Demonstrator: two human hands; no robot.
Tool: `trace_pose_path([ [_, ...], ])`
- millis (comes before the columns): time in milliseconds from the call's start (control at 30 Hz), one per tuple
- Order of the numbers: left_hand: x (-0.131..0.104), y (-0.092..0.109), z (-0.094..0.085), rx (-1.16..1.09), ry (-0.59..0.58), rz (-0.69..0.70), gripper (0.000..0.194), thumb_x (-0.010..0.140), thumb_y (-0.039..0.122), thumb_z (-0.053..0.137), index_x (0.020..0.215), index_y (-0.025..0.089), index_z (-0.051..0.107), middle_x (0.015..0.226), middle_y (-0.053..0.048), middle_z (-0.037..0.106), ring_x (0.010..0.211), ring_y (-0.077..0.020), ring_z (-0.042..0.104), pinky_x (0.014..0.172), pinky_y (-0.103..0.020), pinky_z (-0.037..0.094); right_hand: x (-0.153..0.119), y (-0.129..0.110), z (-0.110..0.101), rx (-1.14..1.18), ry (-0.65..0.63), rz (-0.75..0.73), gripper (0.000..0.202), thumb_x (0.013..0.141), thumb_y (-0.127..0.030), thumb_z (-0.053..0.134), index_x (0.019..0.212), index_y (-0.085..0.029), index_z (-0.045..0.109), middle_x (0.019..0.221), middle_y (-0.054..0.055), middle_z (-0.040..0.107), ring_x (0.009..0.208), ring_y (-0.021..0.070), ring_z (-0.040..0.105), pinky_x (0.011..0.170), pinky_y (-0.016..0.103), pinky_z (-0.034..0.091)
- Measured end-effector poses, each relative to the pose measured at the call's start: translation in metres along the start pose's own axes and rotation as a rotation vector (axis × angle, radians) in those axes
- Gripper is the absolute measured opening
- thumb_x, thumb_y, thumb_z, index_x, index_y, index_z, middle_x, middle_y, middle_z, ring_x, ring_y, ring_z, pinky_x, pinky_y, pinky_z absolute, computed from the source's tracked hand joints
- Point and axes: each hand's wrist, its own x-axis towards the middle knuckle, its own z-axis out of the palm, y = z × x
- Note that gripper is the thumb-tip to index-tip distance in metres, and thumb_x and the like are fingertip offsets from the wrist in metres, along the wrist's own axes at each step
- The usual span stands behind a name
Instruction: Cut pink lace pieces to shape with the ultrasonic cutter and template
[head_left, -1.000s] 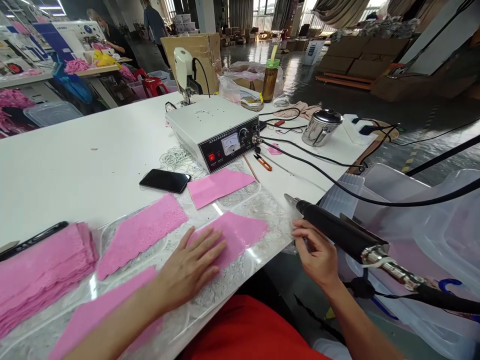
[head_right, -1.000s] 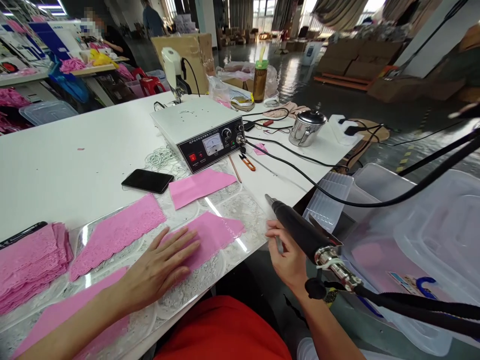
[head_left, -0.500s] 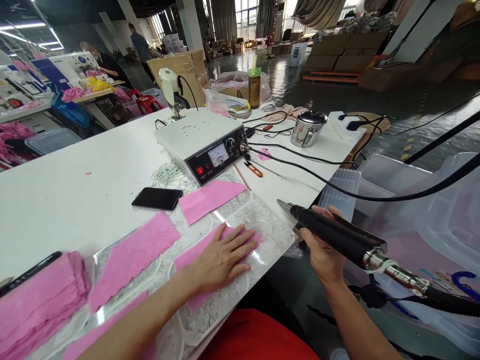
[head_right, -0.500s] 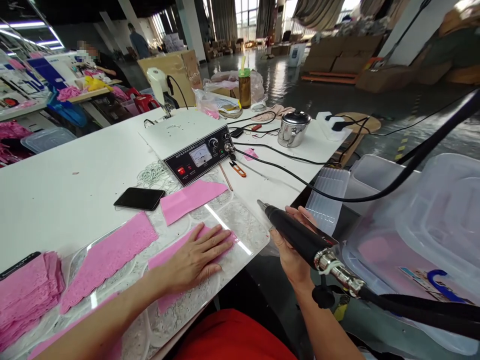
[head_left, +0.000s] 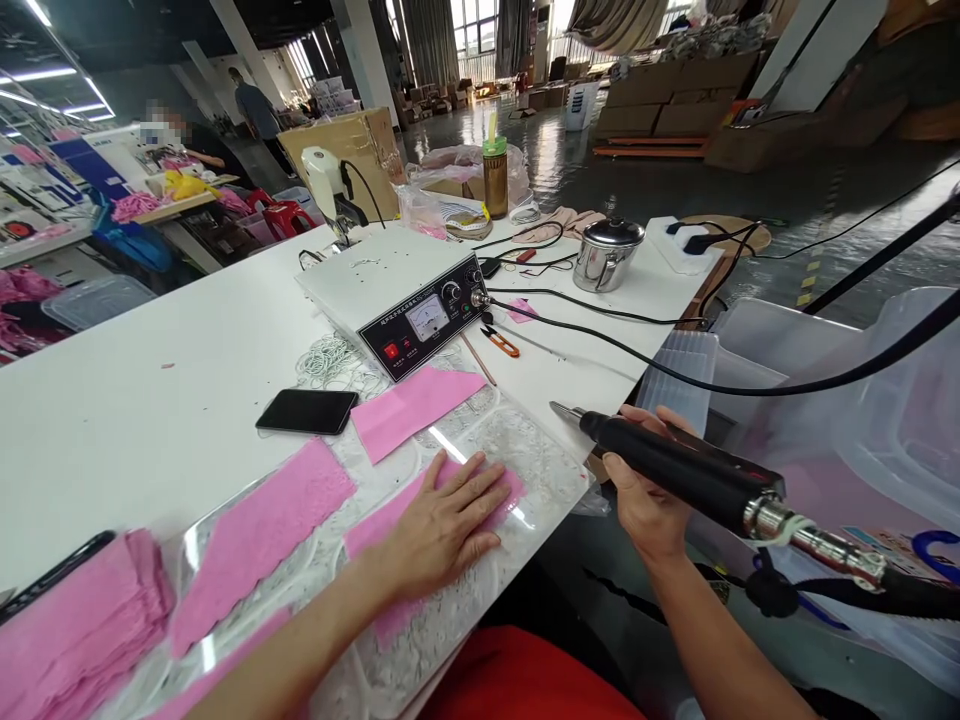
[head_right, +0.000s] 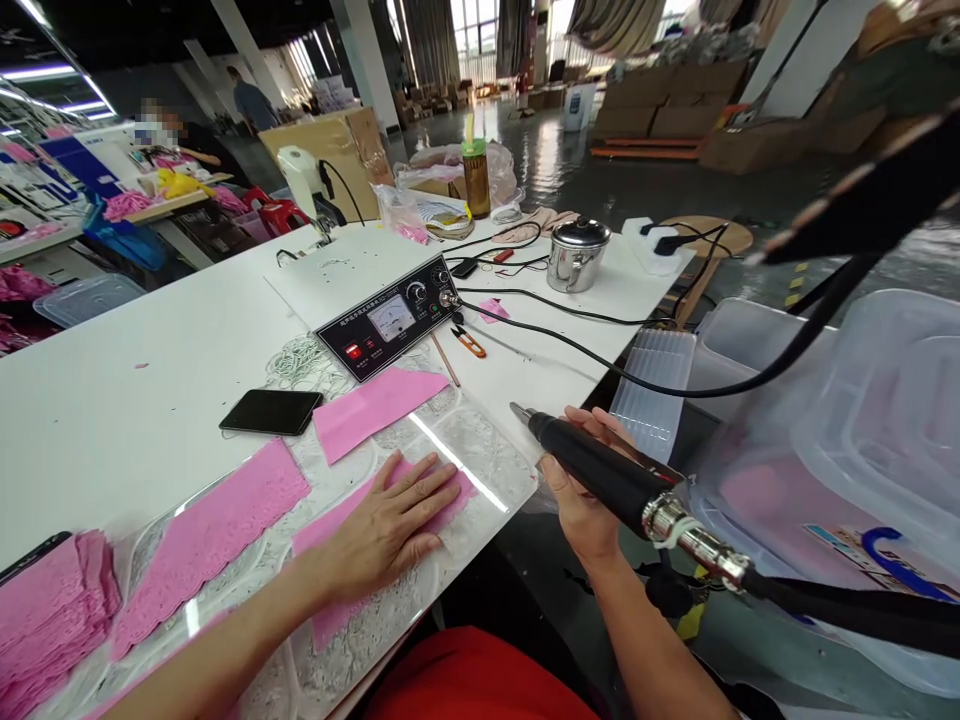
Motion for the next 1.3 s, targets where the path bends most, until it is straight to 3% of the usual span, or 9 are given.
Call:
trace_pose_path([
  [167, 0.001, -0.002, 0.001, 0.017, -0.011, 0.005, 0.049, 0.103, 0.044, 0.034, 0.148, 0.026, 0.035, 0.153, -0.006, 0.036, 0.146, -0.0281, 0.023, 0.117, -0.061, 0.006, 0.002, -0.003, 0.003, 0.04, 0.012, 0.019, 0.059, 0.073, -0.025, 0.075, 0.126, -0.032, 0.05, 0.12, 0.004, 0.06, 0.111, 0.0243, 0.058, 0.108, 0.06, 0.039],
  [367, 0.001, -0.002, 0.0, 0.013, -0.022, -0.001, 0.048, 0.103, 0.044, 0.033, 0.148, 0.027, 0.036, 0.154, -0.005, 0.035, 0.146, -0.0288, 0.023, 0.117, -0.062, 0.007, 0.003, 0.0, 0.01, 0.079, 0.075, 0.042, 0.057, 0.073, -0.028, 0.073, 0.124, -0.031, 0.048, 0.117, 0.003, 0.059, 0.105, 0.022, 0.061, 0.106, 0.063, 0.038],
  [567, 0.0, 0.0, -0.001, 0.033, 0.007, 0.007, 0.047, 0.102, 0.045, 0.034, 0.147, 0.031, 0.036, 0.153, -0.005, 0.037, 0.145, -0.0282, 0.025, 0.117, -0.062, 0.009, 0.015, -0.002, 0.024, 0.192, 0.161, 0.005, 0.049, 0.071, -0.022, 0.069, 0.116, -0.029, 0.051, 0.108, 0.0, 0.059, 0.096, 0.0181, 0.062, 0.104, 0.054, 0.043],
  [667, 0.0, -0.001, 0.001, 0.04, 0.016, 0.006, 0.047, 0.102, 0.046, 0.034, 0.146, 0.031, 0.038, 0.154, -0.006, 0.035, 0.145, -0.0284, 0.025, 0.116, -0.062, 0.012, 0.022, -0.014, 0.025, 0.312, 0.208, 0.036, 0.034, 0.069, -0.022, 0.064, 0.102, -0.027, 0.057, 0.094, -0.002, 0.057, 0.079, 0.0145, 0.06, 0.088, 0.043, 0.053],
  [833, 0.001, -0.001, 0.003, 0.039, 0.021, 0.002, 0.047, 0.102, 0.047, 0.034, 0.145, 0.029, 0.039, 0.154, -0.006, 0.035, 0.145, -0.0289, 0.027, 0.116, -0.061, 0.011, 0.02, -0.031, 0.018, 0.452, 0.165, 0.193, 0.019, 0.069, -0.028, 0.056, 0.086, -0.022, 0.061, 0.08, -0.001, 0.053, 0.059, 0.0107, 0.052, 0.057, 0.03, 0.047],
  [1200, 0.001, 0.0, 0.004, 0.019, 0.019, -0.013, 0.047, 0.102, 0.048, 0.034, 0.146, 0.031, 0.039, 0.154, -0.005, 0.035, 0.146, -0.0274, 0.023, 0.118, -0.058, 0.008, 0.011, -0.029, 0.028, 0.463, 0.025, 0.273, 0.017, 0.071, -0.031, 0.056, 0.085, -0.024, 0.062, 0.077, -0.002, 0.054, 0.057, 0.0108, 0.053, 0.055, 0.029, 0.046],
  [1300, 0.001, 0.0, 0.005, 0.018, 0.02, -0.012, 0.047, 0.102, 0.047, 0.034, 0.145, 0.031, 0.04, 0.154, -0.005, 0.035, 0.146, -0.0278, 0.023, 0.118, -0.059, 0.008, 0.013, -0.032, 0.024, 0.469, 0.045, 0.295, 0.016, 0.068, -0.03, 0.056, 0.081, -0.022, 0.061, 0.075, -0.002, 0.054, 0.055, 0.0104, 0.052, 0.053, 0.028, 0.045],
])
